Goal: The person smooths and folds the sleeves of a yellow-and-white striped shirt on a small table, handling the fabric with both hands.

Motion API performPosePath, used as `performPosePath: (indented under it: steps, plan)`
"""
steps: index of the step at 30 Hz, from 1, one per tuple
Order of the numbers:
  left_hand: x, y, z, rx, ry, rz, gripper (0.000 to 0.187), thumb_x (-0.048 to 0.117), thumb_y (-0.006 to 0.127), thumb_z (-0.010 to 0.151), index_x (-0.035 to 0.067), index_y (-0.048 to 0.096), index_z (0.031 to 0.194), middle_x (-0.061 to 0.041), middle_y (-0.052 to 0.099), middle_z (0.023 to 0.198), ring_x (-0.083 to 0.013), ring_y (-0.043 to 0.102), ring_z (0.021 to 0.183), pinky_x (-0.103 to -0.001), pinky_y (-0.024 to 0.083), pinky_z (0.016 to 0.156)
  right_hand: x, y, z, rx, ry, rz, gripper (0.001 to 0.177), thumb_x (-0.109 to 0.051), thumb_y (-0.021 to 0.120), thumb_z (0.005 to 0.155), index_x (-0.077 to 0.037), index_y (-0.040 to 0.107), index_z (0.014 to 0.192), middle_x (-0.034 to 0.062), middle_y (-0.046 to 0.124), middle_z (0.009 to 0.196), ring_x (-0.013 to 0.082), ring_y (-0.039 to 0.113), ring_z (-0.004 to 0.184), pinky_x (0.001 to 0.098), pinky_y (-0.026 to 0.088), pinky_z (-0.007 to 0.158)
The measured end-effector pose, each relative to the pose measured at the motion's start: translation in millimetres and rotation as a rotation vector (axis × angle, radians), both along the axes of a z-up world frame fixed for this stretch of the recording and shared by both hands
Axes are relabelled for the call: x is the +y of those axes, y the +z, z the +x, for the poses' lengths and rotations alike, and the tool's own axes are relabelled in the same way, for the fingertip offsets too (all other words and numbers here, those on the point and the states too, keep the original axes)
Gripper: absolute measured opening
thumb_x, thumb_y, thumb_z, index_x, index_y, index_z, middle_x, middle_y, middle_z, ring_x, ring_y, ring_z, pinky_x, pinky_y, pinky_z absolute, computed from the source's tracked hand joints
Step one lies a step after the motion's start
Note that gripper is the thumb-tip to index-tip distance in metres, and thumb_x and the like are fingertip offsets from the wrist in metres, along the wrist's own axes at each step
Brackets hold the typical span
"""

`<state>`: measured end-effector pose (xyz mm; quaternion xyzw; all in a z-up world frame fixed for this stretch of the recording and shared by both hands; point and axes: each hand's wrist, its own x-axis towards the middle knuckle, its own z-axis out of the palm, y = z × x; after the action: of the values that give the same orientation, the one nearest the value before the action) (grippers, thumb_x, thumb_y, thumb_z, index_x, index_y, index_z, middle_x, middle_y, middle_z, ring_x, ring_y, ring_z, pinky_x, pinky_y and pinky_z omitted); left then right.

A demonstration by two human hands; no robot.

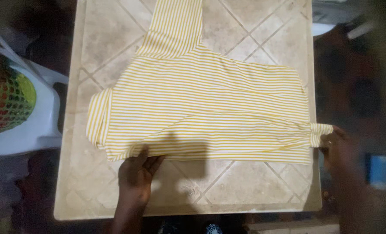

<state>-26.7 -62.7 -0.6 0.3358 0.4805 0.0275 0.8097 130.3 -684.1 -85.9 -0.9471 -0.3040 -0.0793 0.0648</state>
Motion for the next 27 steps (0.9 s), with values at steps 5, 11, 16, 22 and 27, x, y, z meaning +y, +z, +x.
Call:
performPosePath:
  steps: [5,11,16,22,27]
  plan:
    - [9.5,8.0,-9.6,-0.094,0.032,0.026,0.039,0.033,0.059,0.096,0.000,0.064,0.117,-0.017,0.072,0.110,-0.0280,0.074,0.096,-0.042,0.065,0.084,26.4,5.6,-5.3,0.648,-1.086,1.189,0.027,-0.016,0.066,0.105,-0.002,0.063,0.128,0.0125,0.066,0.111,0.0250,0.065,0.103,0.0484,0.050,0.101]
    - [21.6,12.3,-3.0,0.205,-0.101,0.200,0.052,0.042,0.059,0.100,-0.010,0.068,0.101,-0.023,0.076,0.093,-0.0320,0.079,0.084,-0.042,0.062,0.077,29.8,7.4,-13.4,0.700,-0.990,1.011,0.031,-0.007,0.060,0.101,-0.001,0.062,0.131,0.0157,0.068,0.117,0.0251,0.068,0.111,0.0374,0.056,0.100]
    - [24.5,24.5,8.7,0.370,-0.246,0.275,0.044,0.039,0.065,0.096,-0.004,0.072,0.091,-0.018,0.077,0.082,-0.0307,0.076,0.074,-0.043,0.065,0.070,57.4,23.1,-7.9,0.619,-1.216,0.928,0.036,-0.003,0.061,0.097,-0.007,0.058,0.133,0.0132,0.063,0.114,0.0242,0.063,0.101,0.0385,0.054,0.088]
    - [6.9,69.8,8.1,0.628,-1.015,1.046,0.055,0.056,0.074,0.088,0.002,0.074,0.076,-0.017,0.071,0.068,-0.0294,0.070,0.063,-0.044,0.057,0.070,99.6,66.1,-17.8,0.605,-1.062,1.005,0.033,-0.011,0.058,0.102,0.001,0.062,0.133,0.0090,0.067,0.112,0.0151,0.068,0.101,0.0297,0.058,0.086]
    - [-27.4,51.5,36.5,-0.171,-0.853,1.602,0.021,0.028,0.069,0.095,0.013,0.073,0.108,-0.011,0.072,0.101,-0.0331,0.065,0.102,-0.047,0.051,0.088,111.2,46.8,-26.2,0.358,-0.916,0.725,0.046,-0.009,0.057,0.102,0.003,0.051,0.146,0.0189,0.060,0.126,0.0298,0.059,0.111,0.0436,0.048,0.094]
